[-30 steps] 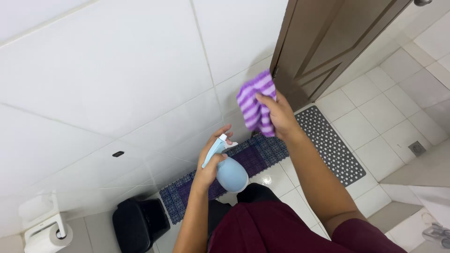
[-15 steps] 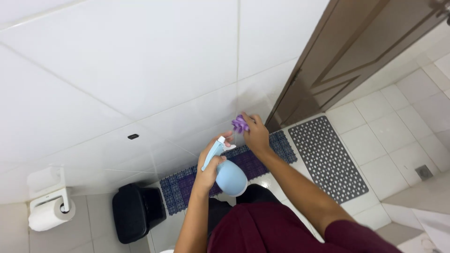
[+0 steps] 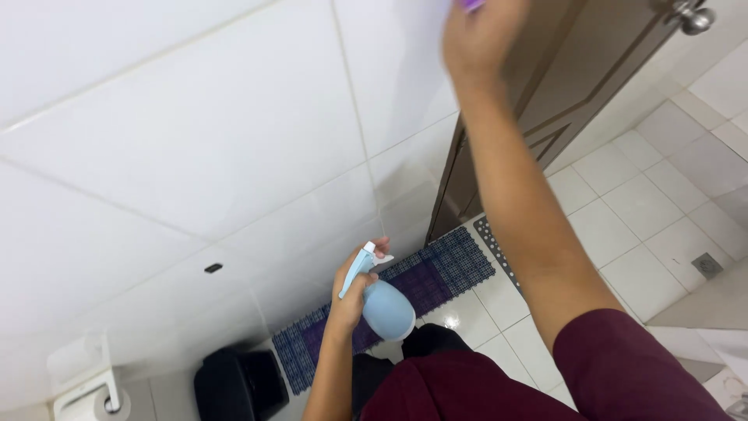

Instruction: Wipe down a tiled bathroom wall using a spray bottle and a cleaning cloth.

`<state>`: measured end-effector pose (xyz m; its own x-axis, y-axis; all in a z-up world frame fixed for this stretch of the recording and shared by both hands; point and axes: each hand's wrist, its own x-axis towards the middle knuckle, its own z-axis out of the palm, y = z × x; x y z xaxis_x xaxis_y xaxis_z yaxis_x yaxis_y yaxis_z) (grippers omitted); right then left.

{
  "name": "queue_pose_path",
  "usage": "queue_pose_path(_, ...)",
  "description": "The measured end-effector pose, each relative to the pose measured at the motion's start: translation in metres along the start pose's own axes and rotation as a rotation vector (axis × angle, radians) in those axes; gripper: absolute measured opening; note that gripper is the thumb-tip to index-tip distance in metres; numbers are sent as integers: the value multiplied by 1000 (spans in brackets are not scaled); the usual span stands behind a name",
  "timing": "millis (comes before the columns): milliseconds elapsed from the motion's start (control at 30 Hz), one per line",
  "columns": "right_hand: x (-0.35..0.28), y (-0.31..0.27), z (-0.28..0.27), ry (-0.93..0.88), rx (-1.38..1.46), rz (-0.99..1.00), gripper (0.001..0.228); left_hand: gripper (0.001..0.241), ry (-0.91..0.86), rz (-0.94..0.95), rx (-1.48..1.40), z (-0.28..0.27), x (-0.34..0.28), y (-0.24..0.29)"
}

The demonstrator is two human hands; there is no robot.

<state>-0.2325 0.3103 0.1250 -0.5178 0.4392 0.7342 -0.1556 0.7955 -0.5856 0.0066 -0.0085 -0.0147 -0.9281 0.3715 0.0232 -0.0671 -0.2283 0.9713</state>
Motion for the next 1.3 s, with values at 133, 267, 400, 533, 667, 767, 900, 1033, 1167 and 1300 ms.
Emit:
queue_pose_path(133, -86, 1, -4, 273, 146, -287, 52, 49, -30, -16, 33, 5, 7, -3)
queue_pose_path(267, -178, 33, -27, -26, 753, 974, 30, 47, -65, 12, -23, 3, 14, -9)
queue_pose_path(400, -205, 114, -15, 64, 1566, 427, 27, 48, -58, -44, 40, 7, 11, -3)
queue_pose_path(533, -73, -21, -52, 173, 928, 532, 33, 46, -70, -2, 30, 12, 12, -10)
queue_pose_path(667, -50, -63, -38, 89, 550, -128, 36, 44, -68, 8, 18, 15, 12, 0)
queue_pose_path(767, -144, 68, 26, -81, 806, 499, 43, 47, -44, -6, 15, 14, 7, 1)
queue_pose_path(900, -204, 32, -61, -292, 1380, 1040, 55, 49, -37, 67, 17, -5, 4, -8)
queue_pose_path(1033, -199, -9, -103, -458, 1450, 1065, 60, 61, -85, 35, -28, 10, 7, 37)
queue_pose_path(1167, -210, -37, -103, -630, 1113, 1035, 65, 52, -236, 151, 80, 32, 12, 55)
queue_pose_path(1300, -223, -79, -110, -922, 1006, 885, 67, 67, -110, 214, 61, 23, 18, 35)
